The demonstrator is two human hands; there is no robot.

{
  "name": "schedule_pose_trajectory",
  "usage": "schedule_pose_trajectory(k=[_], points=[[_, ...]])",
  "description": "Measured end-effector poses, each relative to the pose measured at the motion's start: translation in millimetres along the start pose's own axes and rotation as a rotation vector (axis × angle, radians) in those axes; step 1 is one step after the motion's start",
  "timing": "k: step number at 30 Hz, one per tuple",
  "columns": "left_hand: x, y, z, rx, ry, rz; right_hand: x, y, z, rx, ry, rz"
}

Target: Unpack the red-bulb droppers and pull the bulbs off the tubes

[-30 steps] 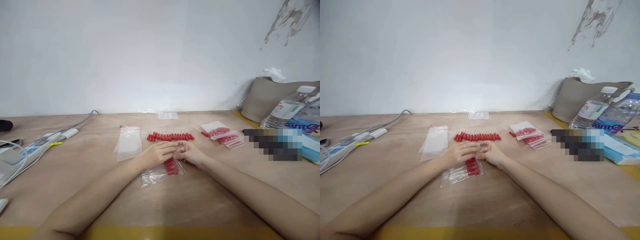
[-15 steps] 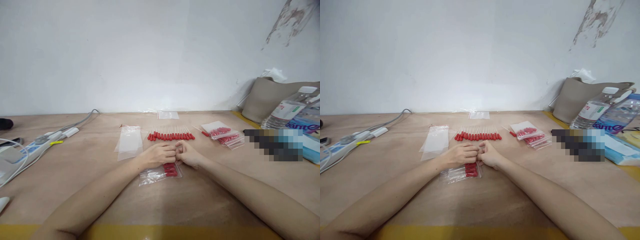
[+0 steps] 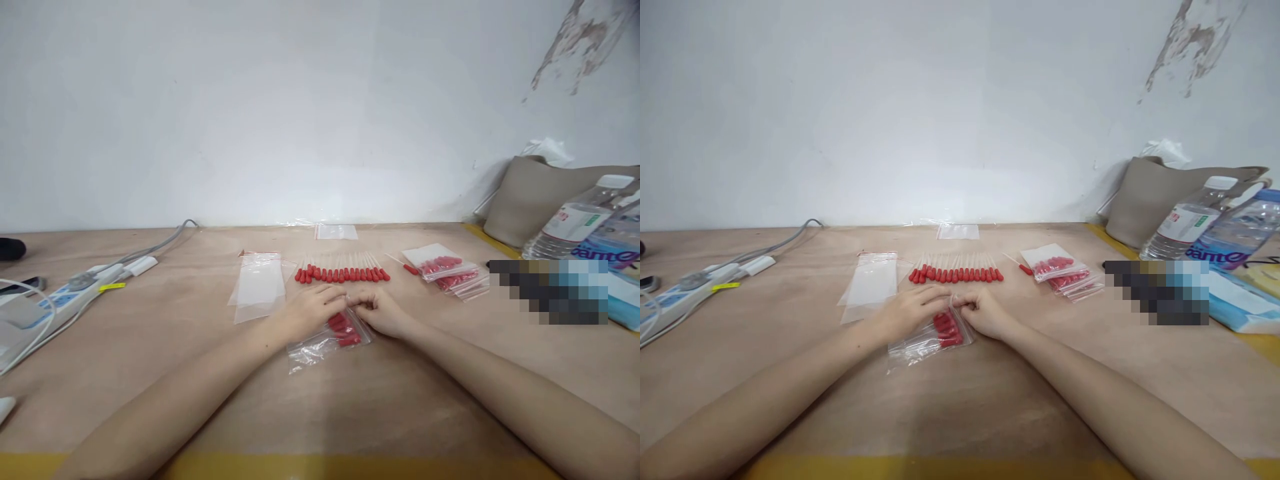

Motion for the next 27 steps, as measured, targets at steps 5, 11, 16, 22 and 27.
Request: schedule_pose_trajectory(k=[5, 11, 16, 22, 27], points=[[-22, -19, 4, -0.325, 0.108, 0.337, -3, 7, 6, 0.12, 0.238, 0.067], [-36, -14, -1, -0.434, 0.095, 0.311, -6, 10, 15, 0.098, 0.364, -0.056], [-35, -6, -4, -0.356, 0.002, 0.254, -9, 15, 14, -0.079, 0.248, 0.013], [-42, 2, -6, -0.215, -0.062, 0.277, -15, 23, 6, -0.006, 0.267, -0.005], [-44, 2, -8, -0.251, -0.064, 0.271, -16, 25, 1, -0.056, 0.218, 0.022]])
Point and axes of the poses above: each hand's wrist, its own x-axis towards the middle knuckle, its own z-axis out of the back of the hand, y = z × x, the point moved 1 cm from there along x, towards the middle knuckle, and after that the axes turned 3 degrees about -z, right-handed, at the moved point
